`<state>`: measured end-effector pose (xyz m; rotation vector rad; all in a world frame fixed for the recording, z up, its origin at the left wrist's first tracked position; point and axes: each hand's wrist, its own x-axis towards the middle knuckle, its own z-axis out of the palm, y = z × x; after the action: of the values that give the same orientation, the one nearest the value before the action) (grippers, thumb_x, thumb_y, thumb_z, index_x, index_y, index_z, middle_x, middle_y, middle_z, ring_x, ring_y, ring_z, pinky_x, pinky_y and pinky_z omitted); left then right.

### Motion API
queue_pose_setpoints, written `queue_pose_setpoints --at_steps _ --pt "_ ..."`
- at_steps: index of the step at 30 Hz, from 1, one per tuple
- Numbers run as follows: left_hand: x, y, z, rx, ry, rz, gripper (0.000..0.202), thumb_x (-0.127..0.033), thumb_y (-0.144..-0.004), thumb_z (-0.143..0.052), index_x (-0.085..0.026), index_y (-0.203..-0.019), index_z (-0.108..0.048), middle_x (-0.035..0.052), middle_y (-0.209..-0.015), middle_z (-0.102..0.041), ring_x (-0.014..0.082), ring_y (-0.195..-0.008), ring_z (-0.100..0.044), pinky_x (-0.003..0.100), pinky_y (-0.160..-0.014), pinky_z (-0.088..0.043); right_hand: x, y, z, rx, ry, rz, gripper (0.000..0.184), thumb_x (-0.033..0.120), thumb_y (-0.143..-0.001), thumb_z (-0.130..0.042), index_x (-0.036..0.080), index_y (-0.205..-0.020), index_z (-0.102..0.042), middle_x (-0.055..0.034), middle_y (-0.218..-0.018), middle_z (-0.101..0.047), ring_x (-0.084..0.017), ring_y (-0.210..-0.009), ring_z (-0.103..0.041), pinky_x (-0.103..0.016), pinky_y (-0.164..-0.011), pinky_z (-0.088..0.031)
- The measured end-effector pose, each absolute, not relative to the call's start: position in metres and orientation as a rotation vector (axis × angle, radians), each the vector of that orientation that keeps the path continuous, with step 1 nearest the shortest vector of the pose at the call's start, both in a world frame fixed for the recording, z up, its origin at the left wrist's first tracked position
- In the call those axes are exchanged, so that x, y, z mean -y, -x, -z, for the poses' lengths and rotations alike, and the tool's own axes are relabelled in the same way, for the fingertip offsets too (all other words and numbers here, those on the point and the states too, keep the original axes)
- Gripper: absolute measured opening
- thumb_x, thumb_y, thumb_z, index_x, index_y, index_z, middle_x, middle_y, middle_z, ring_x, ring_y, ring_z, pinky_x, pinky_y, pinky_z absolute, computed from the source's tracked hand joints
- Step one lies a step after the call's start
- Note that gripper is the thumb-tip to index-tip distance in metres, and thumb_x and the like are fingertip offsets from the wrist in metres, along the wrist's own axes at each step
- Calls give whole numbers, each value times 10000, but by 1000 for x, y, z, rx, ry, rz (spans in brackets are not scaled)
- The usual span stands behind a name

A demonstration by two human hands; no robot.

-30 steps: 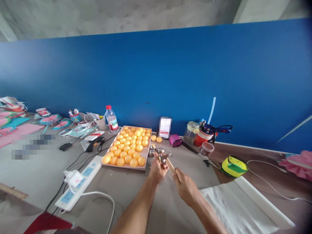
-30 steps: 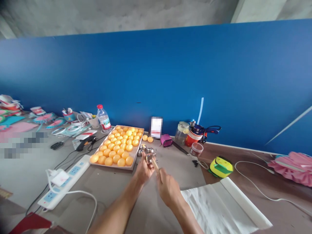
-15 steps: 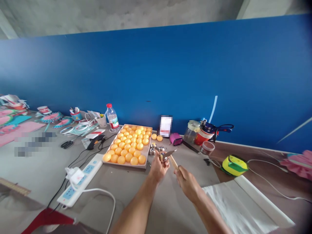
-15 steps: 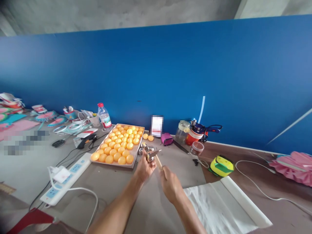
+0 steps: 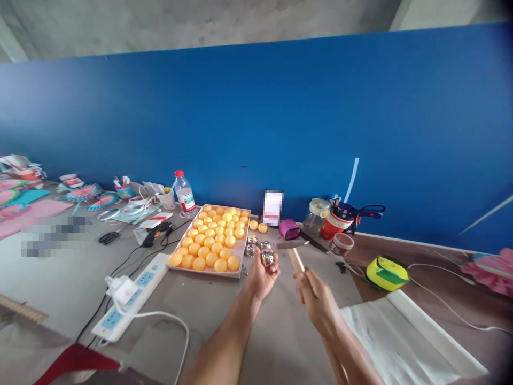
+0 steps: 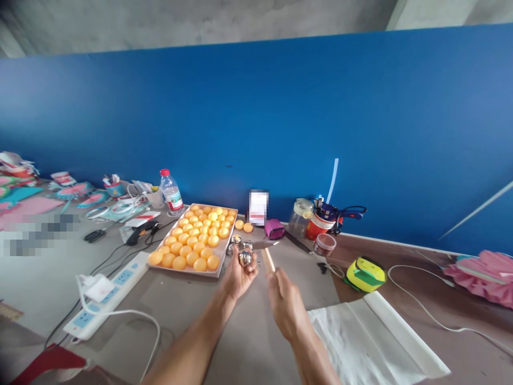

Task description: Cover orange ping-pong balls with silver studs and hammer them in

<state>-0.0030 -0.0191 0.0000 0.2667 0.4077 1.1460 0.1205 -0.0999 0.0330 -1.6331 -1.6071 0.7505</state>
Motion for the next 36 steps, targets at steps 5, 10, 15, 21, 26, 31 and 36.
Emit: queue_pose_setpoints --at_steps 5,10,15,21,26,31,36 --pt "20 4 -1 -438 -244 -1154 388 -552 -736 -540 -169 -735 -482 -38 -532 -415 60 -434 -323 191 -457 -259 102 -118 -38 1684 1734 -754 259 410 -852 -307 227 -680 -372 52 -479 -406 -121 -442 -384 -229 -469 -271" --pt "22 5 -4 -311 -284 -1090 387 -539 -752 -530 -154 -759 -494 2 -672 -500 47 -456 -327 195 -474 -281 102 -119 -36 1571 1607 -754 306 453 -873 -252 222 -740 -402 49 -520 -412 -115 -454 -395 -222 -473 -298" --pt "21 4 -2 -378 -235 -1097 396 -554 -734 -541 -165 -711 -473 -32 -572 -425 54 -437 -295 195 -459 -269 99 -117 -33 1665 1706 -765 281 435 -845 -320 221 -673 -382 46 -488 -421 -118 -459 -397 -227 -474 -286" --pt "25 8 -6 -230 -234 -1099 370 -523 -741 -557 -155 -770 -528 26 -725 -510 75 -541 -392 227 -549 -356 103 -121 -46 1473 1545 -842 411 537 -859 -243 190 -820 -460 52 -507 -410 -108 -436 -397 -220 -446 -320" --pt "25 9 -5 -277 -264 -1120 225 -305 -708 -664 -169 -857 -562 26 -769 -541 97 -638 -486 244 -627 -393 107 -123 -51 1492 1571 -816 419 561 -841 -270 200 -737 -455 46 -485 -408 -112 -425 -397 -226 -442 -321" --pt "19 5 0 -297 -215 -1108 249 -350 -760 -600 -177 -931 -550 31 -787 -555 98 -622 -501 228 -582 -381 102 -121 -39 1558 1683 -707 339 488 -858 -261 221 -730 -426 40 -507 -431 -120 -443 -403 -225 -457 -293" --pt "18 3 2 -368 -192 -1102 274 -428 -797 -529 -154 -790 -525 -21 -622 -474 45 -450 -337 193 -480 -302 101 -118 -37 1714 1748 -699 285 428 -862 -283 225 -693 -390 35 -507 -446 -127 -460 -413 -228 -474 -274"
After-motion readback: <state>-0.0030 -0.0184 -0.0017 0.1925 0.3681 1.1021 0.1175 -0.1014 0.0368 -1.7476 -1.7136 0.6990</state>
